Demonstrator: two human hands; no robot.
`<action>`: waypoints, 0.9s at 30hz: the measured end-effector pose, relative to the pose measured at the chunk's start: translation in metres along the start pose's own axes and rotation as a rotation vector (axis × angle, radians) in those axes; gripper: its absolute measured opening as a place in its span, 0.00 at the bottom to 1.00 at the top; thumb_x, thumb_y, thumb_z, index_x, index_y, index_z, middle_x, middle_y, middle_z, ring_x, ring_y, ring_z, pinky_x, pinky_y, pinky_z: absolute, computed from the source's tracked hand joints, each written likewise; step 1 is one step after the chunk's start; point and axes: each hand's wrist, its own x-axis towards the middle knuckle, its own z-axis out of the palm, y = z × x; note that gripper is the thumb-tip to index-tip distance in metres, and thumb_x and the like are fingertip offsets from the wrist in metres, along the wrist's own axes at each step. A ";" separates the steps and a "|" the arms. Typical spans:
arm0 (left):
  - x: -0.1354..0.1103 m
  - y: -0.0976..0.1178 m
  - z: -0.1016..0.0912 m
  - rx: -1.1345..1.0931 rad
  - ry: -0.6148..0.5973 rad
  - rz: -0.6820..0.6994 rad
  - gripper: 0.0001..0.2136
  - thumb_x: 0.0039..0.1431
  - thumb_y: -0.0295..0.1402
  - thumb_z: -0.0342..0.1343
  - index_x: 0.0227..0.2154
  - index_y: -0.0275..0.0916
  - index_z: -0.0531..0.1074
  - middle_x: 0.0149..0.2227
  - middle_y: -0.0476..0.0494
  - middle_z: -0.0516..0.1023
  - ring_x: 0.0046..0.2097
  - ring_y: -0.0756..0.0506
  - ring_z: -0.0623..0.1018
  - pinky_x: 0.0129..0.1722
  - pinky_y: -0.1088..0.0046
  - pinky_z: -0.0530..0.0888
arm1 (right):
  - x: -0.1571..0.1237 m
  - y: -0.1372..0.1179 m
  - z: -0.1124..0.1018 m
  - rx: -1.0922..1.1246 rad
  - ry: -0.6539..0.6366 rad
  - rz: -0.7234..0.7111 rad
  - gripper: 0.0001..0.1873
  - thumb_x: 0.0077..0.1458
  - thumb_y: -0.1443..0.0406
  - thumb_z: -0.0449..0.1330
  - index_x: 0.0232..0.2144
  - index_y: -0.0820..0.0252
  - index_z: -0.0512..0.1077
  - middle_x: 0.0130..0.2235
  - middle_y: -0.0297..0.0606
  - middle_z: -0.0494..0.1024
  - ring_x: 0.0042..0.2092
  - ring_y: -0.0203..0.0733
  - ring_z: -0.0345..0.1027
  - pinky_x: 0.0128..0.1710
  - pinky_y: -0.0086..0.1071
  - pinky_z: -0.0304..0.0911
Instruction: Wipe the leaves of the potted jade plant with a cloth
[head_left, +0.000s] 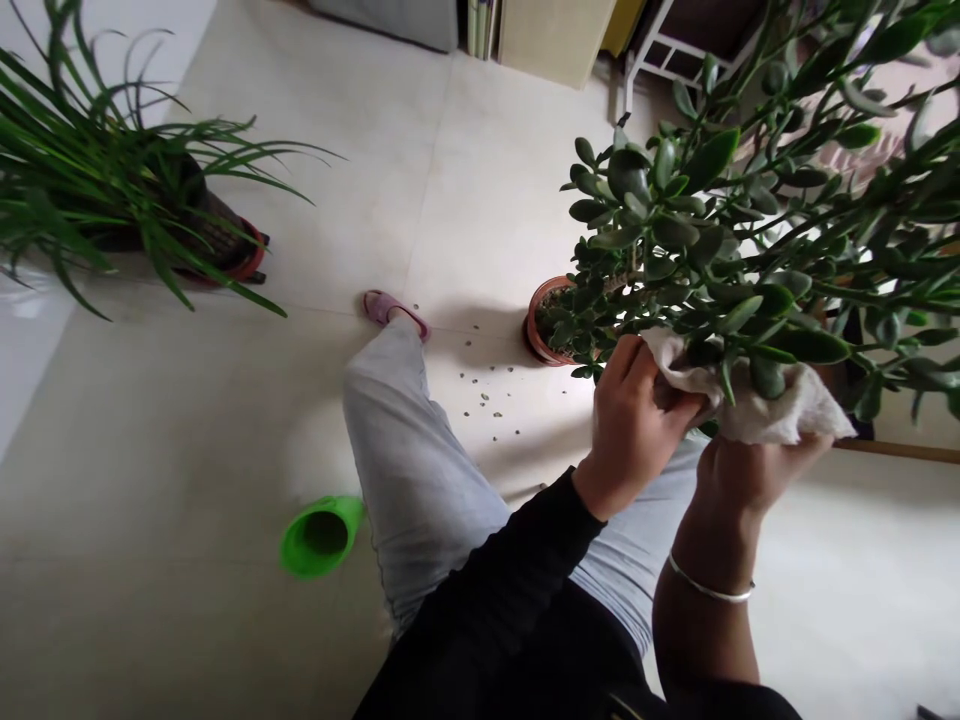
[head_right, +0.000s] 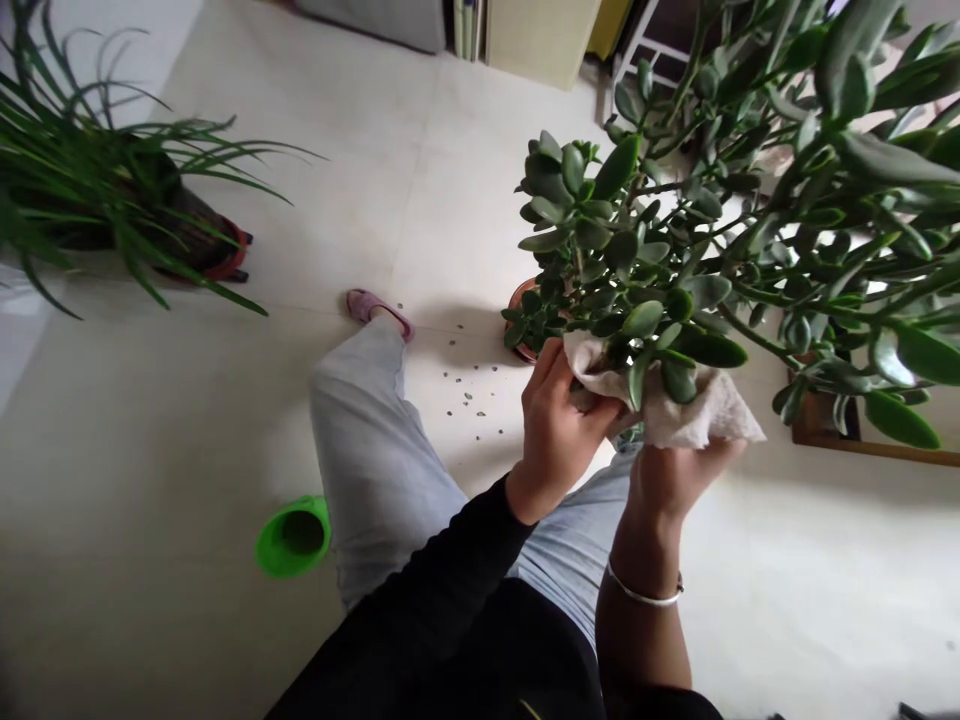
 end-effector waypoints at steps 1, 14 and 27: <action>0.001 0.000 0.001 0.022 -0.002 0.007 0.15 0.57 0.25 0.68 0.44 0.41 0.71 0.41 0.46 0.75 0.42 0.45 0.78 0.43 0.67 0.80 | 0.000 -0.001 0.000 -0.012 -0.011 0.002 0.14 0.42 0.69 0.76 0.25 0.59 0.73 0.30 0.27 0.71 0.34 0.32 0.65 0.37 0.26 0.68; 0.013 -0.012 0.012 0.155 0.107 0.141 0.07 0.62 0.28 0.64 0.40 0.42 0.73 0.38 0.46 0.78 0.41 0.45 0.80 0.42 0.68 0.78 | 0.002 0.005 -0.006 -0.101 -0.058 0.061 0.12 0.46 0.62 0.75 0.30 0.58 0.78 0.32 0.31 0.77 0.34 0.38 0.70 0.37 0.34 0.68; 0.013 -0.014 0.006 0.188 0.094 0.163 0.04 0.64 0.32 0.64 0.39 0.41 0.75 0.36 0.45 0.79 0.39 0.46 0.81 0.41 0.69 0.80 | -0.003 0.010 -0.012 -0.143 -0.110 0.069 0.14 0.47 0.60 0.75 0.37 0.57 0.80 0.37 0.35 0.81 0.39 0.45 0.74 0.47 0.43 0.73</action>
